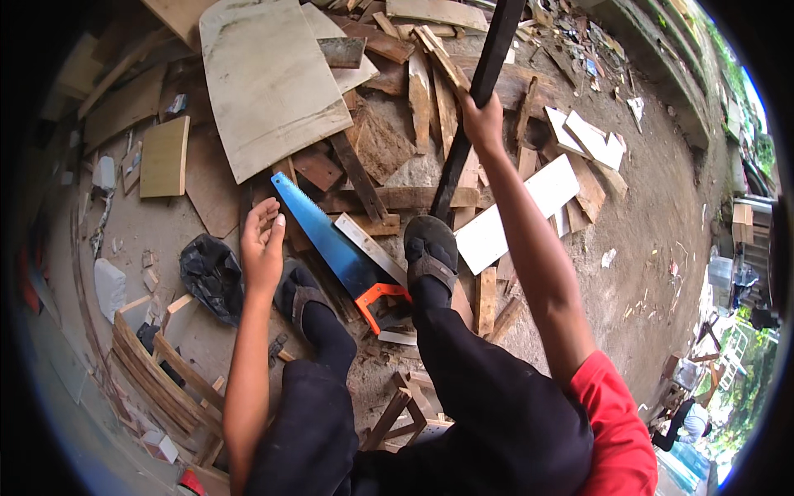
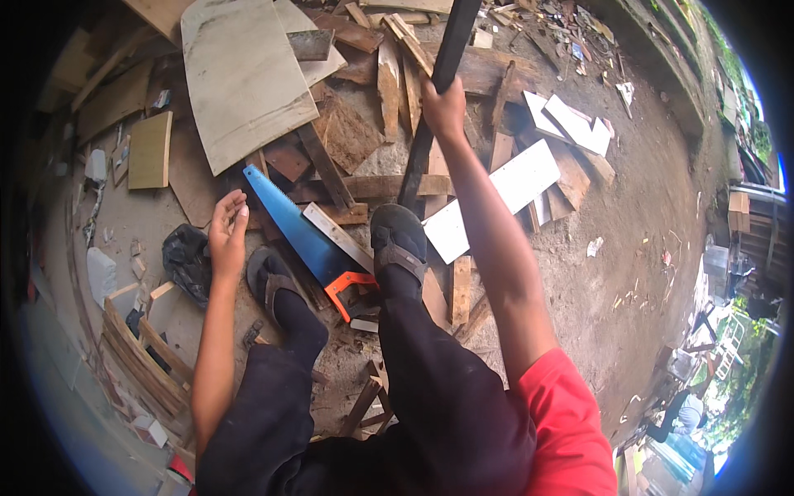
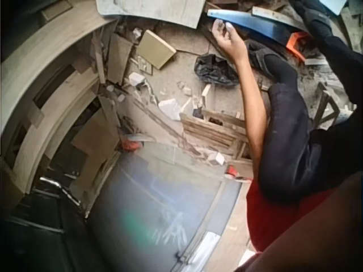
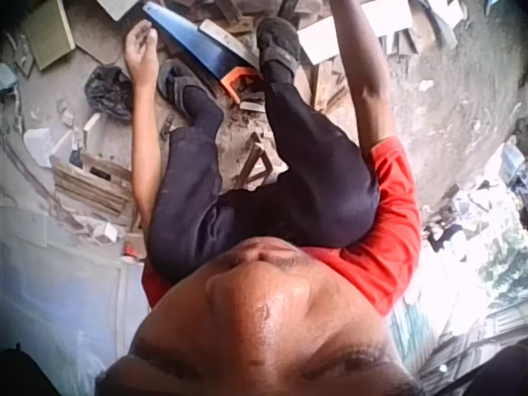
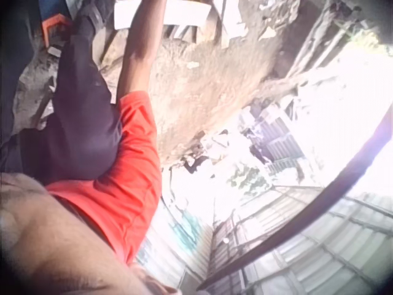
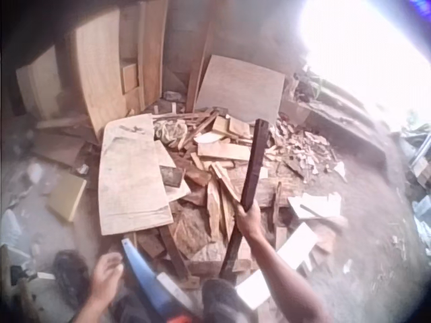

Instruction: The person sits on the floor and uses a hammer to drive nails into wooden planks, assembling a small wooden structure. They then use a hand saw to cut a plank to size and continue hammering nails into the structure.

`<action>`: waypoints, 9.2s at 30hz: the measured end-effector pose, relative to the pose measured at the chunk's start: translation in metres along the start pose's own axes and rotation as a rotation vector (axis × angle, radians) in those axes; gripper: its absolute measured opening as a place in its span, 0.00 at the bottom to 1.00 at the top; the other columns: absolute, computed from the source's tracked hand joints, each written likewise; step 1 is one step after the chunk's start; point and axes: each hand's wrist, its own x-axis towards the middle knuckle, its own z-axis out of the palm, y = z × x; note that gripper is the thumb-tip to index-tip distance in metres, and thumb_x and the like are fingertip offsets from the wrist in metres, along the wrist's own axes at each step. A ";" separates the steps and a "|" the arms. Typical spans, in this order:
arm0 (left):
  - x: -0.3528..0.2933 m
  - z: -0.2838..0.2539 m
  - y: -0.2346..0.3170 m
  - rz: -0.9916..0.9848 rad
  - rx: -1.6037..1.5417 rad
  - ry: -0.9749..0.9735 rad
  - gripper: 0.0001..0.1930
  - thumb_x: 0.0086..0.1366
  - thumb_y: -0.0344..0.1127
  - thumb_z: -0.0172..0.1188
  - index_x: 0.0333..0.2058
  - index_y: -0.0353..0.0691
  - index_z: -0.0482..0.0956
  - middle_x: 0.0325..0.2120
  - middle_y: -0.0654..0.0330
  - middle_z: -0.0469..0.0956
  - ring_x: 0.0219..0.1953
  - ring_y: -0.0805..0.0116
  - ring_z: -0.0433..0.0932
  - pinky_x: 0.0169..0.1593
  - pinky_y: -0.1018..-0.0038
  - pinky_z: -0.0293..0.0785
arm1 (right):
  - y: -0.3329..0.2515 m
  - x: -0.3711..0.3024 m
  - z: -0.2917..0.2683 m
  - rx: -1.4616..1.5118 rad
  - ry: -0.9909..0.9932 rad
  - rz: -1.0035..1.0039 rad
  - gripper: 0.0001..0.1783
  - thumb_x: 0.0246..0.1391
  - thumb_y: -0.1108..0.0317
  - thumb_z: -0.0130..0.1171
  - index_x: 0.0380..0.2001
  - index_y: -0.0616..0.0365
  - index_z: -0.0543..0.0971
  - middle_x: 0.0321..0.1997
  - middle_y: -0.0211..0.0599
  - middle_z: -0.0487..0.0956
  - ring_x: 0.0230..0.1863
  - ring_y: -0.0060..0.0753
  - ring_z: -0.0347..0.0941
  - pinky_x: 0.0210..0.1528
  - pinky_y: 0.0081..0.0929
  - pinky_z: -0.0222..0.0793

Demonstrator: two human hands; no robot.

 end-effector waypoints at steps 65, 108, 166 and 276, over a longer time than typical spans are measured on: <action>-0.039 0.054 0.013 -0.244 -0.524 -0.200 0.25 0.74 0.46 0.53 0.62 0.38 0.65 0.51 0.53 0.77 0.50 0.65 0.78 0.50 0.68 0.77 | -0.094 -0.216 -0.034 0.262 -1.271 -0.179 0.38 0.63 0.51 0.60 0.67 0.65 0.63 0.58 0.56 0.74 0.61 0.49 0.71 0.64 0.40 0.64; -0.051 0.020 0.015 -0.462 -0.576 0.182 0.17 0.70 0.38 0.58 0.53 0.36 0.71 0.37 0.58 0.79 0.37 0.70 0.79 0.42 0.71 0.76 | 0.079 -0.055 -0.204 -0.596 -0.777 -0.107 0.34 0.48 0.42 0.70 0.44 0.63 0.80 0.37 0.47 0.84 0.40 0.40 0.81 0.45 0.35 0.75; -0.321 -0.150 -0.039 -0.482 -0.217 0.659 0.35 0.68 0.46 0.60 0.66 0.30 0.62 0.66 0.44 0.65 0.69 0.54 0.62 0.69 0.62 0.57 | -0.195 -0.557 0.042 0.182 -1.515 -0.046 0.26 0.59 0.59 0.64 0.52 0.72 0.76 0.43 0.52 0.83 0.41 0.40 0.82 0.43 0.35 0.77; -0.427 -0.123 -0.058 -0.076 0.813 0.531 0.17 0.43 0.40 0.79 0.34 0.46 0.89 0.73 0.57 0.51 0.74 0.50 0.50 0.64 0.48 0.59 | -0.160 -0.574 0.044 0.034 -1.543 -0.187 0.25 0.56 0.58 0.70 0.45 0.69 0.75 0.37 0.44 0.83 0.40 0.28 0.78 0.41 0.30 0.74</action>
